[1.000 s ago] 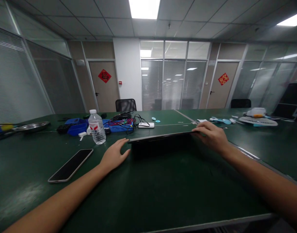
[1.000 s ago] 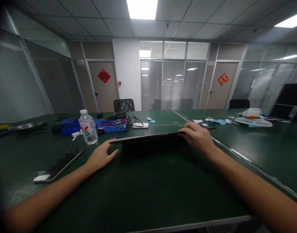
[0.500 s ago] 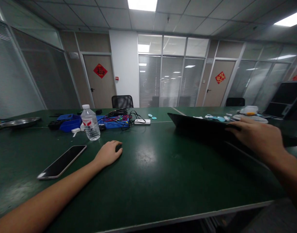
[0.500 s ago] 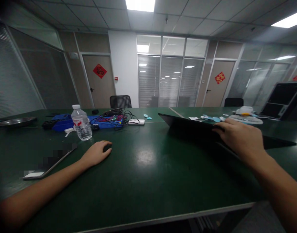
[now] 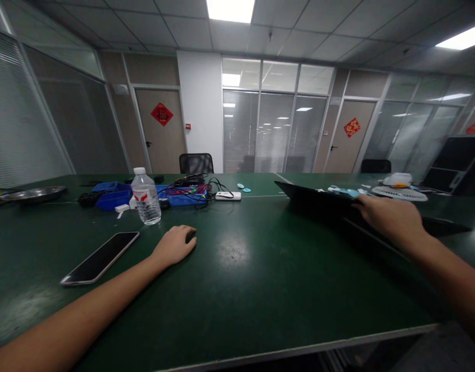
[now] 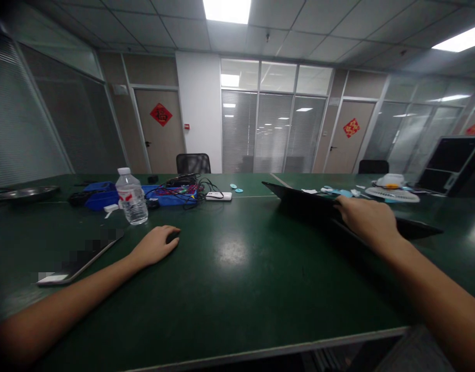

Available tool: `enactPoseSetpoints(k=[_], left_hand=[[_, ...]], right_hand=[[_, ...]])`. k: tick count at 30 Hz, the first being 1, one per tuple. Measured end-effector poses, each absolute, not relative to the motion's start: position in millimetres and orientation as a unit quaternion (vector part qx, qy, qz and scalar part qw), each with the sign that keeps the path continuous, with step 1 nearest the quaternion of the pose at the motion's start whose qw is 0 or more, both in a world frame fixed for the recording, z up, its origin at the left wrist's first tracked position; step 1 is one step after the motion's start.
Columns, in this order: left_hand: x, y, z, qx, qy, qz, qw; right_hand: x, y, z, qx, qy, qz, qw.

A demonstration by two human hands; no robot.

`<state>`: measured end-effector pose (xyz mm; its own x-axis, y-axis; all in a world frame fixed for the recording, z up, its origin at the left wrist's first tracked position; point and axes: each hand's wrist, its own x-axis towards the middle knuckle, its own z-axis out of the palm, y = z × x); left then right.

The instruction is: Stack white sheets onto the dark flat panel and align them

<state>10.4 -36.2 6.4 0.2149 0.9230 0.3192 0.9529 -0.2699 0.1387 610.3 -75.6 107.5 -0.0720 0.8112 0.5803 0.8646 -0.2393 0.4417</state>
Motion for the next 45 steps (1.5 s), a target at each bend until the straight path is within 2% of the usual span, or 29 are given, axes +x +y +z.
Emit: enactPoseSetpoints(k=[6,11,14,17,23,26,29,31,35,40,42,45], left_hand=[[5.2,-31.9,2.0,-0.779,-0.6,-0.179,0.041],[1.2,-26.5,-2.2,-0.777,-0.601,-0.187,0.025],[-1.1,-24.2,2.0,-0.764,-0.606,-0.221,-0.022],[-5.2,-21.8,9.9,-0.72,-0.625,-0.289,-0.084],[-20.0,-12.7,15.8,-0.648,-0.639,-0.379,-0.166],[-24.2,-11.6,14.7,-0.656,-0.649,-0.356,-0.147],[-22.8,-15.8,13.4,-0.695,-0.653,-0.28,-0.108],[-20.2,-19.8,12.0,-0.727,-0.642,-0.228,-0.085],[-17.1,-24.2,8.1,-0.779,-0.609,-0.14,-0.055],[-17.8,-20.8,2.8,-0.799,-0.591,-0.103,-0.037],[-18.1,-19.3,2.3,-0.802,-0.587,-0.106,-0.037],[-18.3,-19.3,3.8,-0.804,-0.581,-0.117,-0.048]], right_hand=[[585.8,-81.4,139.4,-0.625,-0.643,-0.438,0.066],[552.8,-104.6,170.8,-0.607,-0.665,-0.425,0.088],[525.8,-118.2,175.8,-0.567,-0.719,-0.393,0.084],[493.7,-125.6,160.4,-0.518,-0.781,-0.341,0.072],[428.5,-121.7,92.2,-0.383,-0.9,-0.209,0.0],[410.5,-107.9,71.5,-0.308,-0.942,-0.13,-0.015],[408.9,-79.3,68.9,-0.261,-0.964,-0.053,0.001],[418.9,-49.9,70.8,-0.277,-0.96,-0.045,0.024],[471.5,18.6,59.5,-0.382,-0.916,-0.117,0.033],[568.0,67.1,15.9,-0.618,-0.756,-0.209,0.051],[595.2,71.8,3.4,-0.711,-0.673,-0.195,0.061],[611.6,72.0,-0.8,-0.756,-0.643,-0.118,0.041]])
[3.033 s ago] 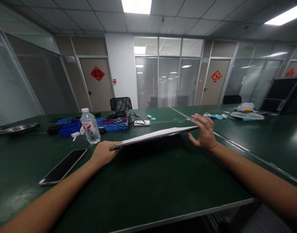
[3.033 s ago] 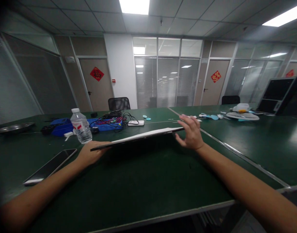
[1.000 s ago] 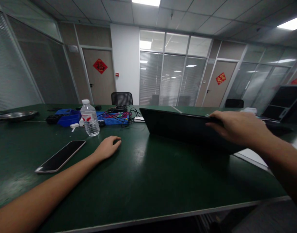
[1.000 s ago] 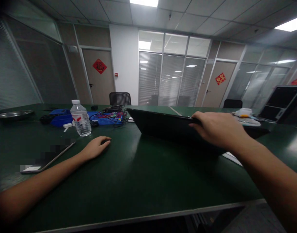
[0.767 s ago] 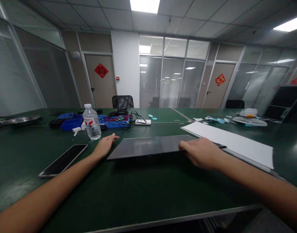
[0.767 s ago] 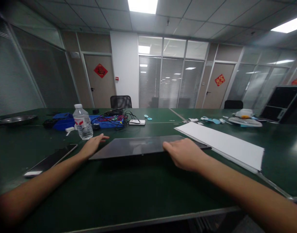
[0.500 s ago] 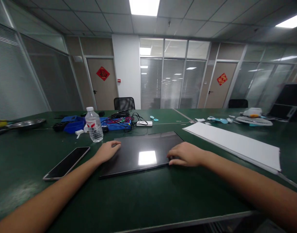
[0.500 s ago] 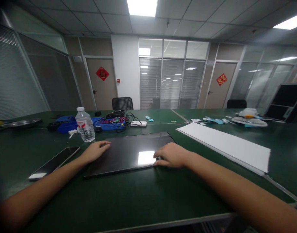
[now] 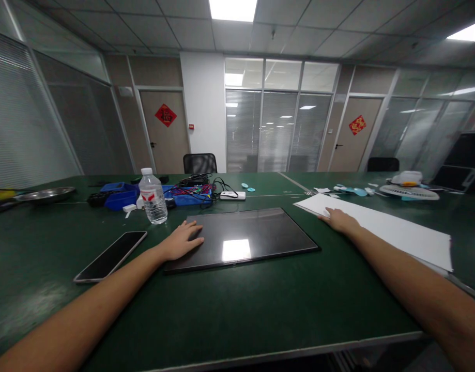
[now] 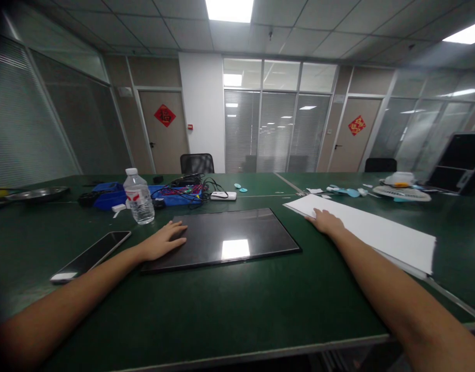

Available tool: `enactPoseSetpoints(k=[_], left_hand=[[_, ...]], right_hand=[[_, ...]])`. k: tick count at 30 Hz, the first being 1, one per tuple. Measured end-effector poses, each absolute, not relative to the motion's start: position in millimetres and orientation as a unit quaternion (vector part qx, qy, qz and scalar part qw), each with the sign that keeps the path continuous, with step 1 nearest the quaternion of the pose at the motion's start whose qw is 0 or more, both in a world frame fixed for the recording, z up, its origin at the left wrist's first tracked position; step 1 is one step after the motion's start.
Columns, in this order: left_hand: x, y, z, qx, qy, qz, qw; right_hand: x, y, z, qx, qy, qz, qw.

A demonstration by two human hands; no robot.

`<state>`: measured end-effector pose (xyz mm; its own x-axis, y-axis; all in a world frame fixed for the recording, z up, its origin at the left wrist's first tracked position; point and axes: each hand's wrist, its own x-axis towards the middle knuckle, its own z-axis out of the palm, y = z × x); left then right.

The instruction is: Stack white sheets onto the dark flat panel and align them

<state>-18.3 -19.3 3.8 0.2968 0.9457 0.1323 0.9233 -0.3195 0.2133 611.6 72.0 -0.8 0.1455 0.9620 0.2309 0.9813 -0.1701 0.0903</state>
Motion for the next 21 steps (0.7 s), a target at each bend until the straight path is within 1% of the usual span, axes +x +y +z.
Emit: enactPoseSetpoints(k=[3,8,16,19,21], left_hand=[[-16.9,-21.6,5.6,0.805,0.577,0.131,0.05],[-10.8,-25.4,3.8,0.759,0.637,0.129,-0.039],[-18.4,-20.0,-2.3,0.776,0.623,0.101,-0.015],[-20.2,-18.1,-1.8,0.78,0.619,0.095,-0.008],[-19.6,-17.7,-0.6,0.78,0.618,0.094,-0.004]], right_hand=[[604.9,70.0,4.7,-0.743,-0.663,-0.09,0.019],[577.8,62.6,10.8,-0.735,-0.664,-0.136,0.024],[539.3,39.0,24.3,-0.69,-0.695,-0.194,0.051],[516.7,28.3,30.0,-0.625,-0.752,-0.197,0.065],[498.4,19.3,30.5,-0.53,-0.828,-0.164,0.075]])
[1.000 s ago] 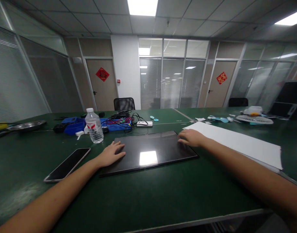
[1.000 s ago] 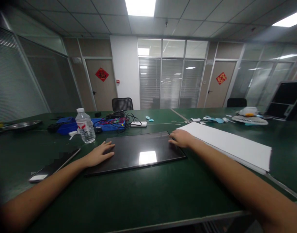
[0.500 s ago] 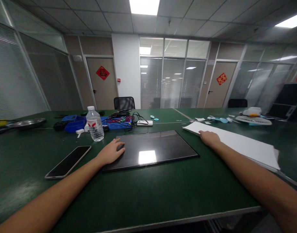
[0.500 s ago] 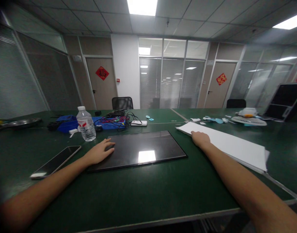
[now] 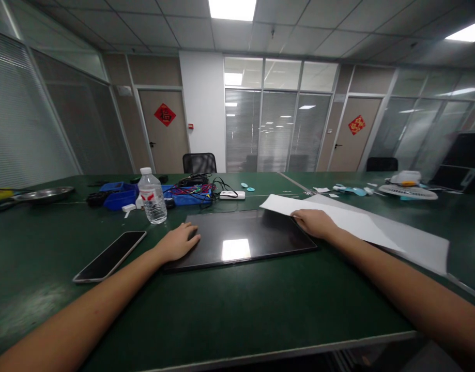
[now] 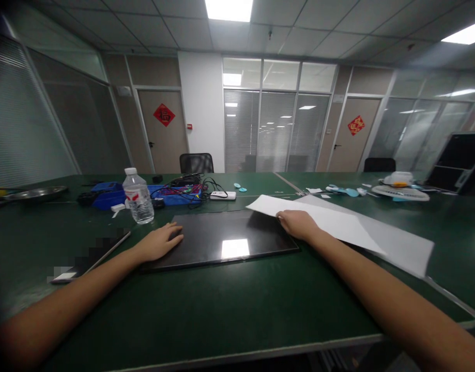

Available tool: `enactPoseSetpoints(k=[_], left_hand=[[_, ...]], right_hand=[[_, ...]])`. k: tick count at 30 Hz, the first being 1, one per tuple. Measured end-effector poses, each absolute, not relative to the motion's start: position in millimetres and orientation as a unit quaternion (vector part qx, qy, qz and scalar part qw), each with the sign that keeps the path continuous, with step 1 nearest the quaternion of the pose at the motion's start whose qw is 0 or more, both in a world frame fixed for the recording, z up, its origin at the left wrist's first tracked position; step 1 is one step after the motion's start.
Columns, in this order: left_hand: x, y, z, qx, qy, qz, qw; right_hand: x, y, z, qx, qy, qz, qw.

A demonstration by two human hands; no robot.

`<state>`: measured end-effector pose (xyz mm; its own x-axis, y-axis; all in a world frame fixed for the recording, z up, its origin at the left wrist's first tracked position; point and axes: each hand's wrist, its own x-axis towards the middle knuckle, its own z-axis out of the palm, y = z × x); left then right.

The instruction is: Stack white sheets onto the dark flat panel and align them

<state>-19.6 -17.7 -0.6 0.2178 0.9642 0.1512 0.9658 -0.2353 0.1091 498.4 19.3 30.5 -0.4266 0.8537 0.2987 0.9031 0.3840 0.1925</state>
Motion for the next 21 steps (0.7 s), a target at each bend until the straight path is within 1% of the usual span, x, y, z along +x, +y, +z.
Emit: enactPoseSetpoints(k=[3,5,7,13,15,18,19,21], left_hand=[[-18.2,-18.6,1.8,-0.78,-0.617,-0.101,0.0],[-17.3,-19.9,3.6,-0.778,-0.617,-0.113,-0.003],[-16.2,-21.6,5.3,-0.774,-0.621,-0.125,-0.006],[-10.6,-25.6,7.9,-0.763,-0.633,-0.132,0.0],[-9.8,-25.9,7.4,-0.752,-0.645,-0.138,0.014],[-9.7,-26.1,6.3,-0.721,-0.679,-0.132,0.041],[-9.7,-26.2,6.2,-0.711,-0.69,-0.128,0.049],[-9.2,-26.6,6.6,-0.699,-0.703,-0.123,0.053]], right_hand=[[469.3,3.3,28.8,-0.366,-0.922,-0.071,0.103],[450.6,-8.3,29.0,-0.298,-0.945,-0.019,0.13],[433.8,-20.0,31.1,-0.266,-0.953,0.013,0.144],[408.0,-41.1,36.7,-0.23,-0.96,0.071,0.145],[412.4,-35.7,35.7,-0.232,-0.957,0.056,0.166],[432.6,-17.0,33.6,-0.322,-0.923,-0.048,0.206],[442.1,-9.8,33.2,-0.371,-0.901,-0.09,0.205],[462.5,3.4,33.1,-0.479,-0.848,-0.147,0.172]])
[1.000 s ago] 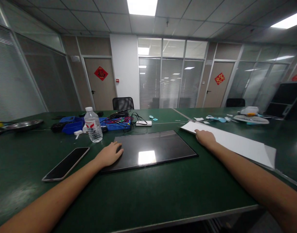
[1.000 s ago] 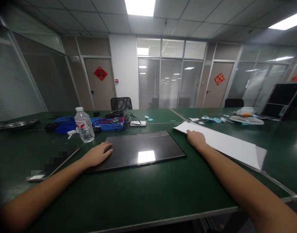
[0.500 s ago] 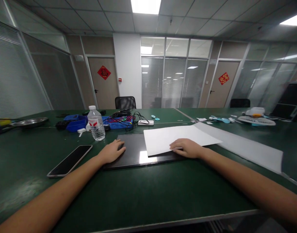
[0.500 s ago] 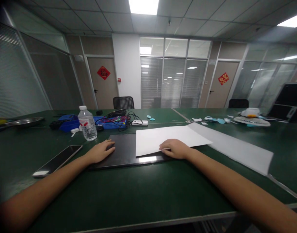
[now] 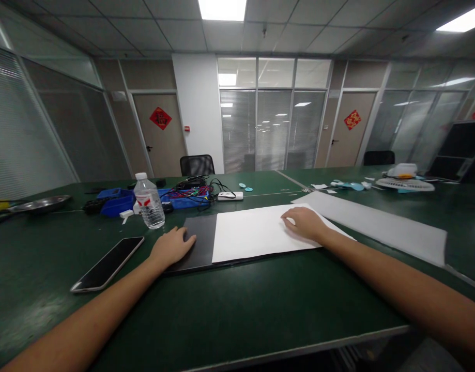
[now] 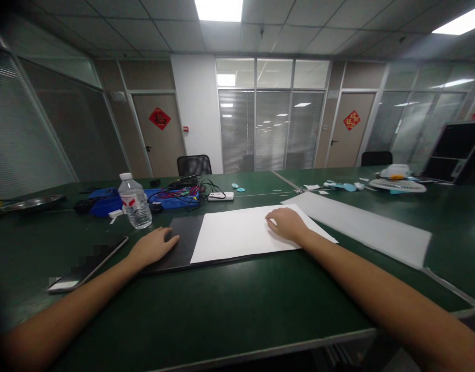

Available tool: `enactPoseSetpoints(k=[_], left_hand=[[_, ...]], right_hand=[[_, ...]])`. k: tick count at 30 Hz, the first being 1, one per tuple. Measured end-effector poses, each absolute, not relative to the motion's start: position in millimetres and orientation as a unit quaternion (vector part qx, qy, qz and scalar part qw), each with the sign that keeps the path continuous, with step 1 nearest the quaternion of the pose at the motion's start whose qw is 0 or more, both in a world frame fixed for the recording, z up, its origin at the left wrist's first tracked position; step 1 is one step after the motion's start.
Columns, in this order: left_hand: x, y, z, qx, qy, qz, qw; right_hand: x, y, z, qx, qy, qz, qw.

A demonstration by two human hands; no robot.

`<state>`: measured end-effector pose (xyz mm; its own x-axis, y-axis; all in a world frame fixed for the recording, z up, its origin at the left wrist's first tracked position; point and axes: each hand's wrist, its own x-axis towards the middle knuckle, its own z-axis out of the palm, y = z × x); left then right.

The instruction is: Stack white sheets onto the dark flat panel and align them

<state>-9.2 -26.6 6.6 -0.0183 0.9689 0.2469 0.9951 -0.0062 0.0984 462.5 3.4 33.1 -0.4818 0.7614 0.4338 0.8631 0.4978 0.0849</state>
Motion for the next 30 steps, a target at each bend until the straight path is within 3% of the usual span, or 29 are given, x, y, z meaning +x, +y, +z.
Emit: enactPoseSetpoints(k=[5,17,30], left_hand=[[-8.4,-28.1,11.2,-0.732,-0.67,-0.117,0.042],[-20.0,-27.5,12.8,-0.75,-0.64,-0.162,-0.043],[-18.4,-16.7,2.6,-0.761,-0.635,-0.133,-0.002]], right_hand=[[500.0,20.9,31.9,-0.595,-0.79,-0.123,0.082],[465.9,0.9,28.0,-0.474,-0.868,-0.073,0.124],[463.2,9.0,15.5,-0.429,-0.883,0.068,0.18]])
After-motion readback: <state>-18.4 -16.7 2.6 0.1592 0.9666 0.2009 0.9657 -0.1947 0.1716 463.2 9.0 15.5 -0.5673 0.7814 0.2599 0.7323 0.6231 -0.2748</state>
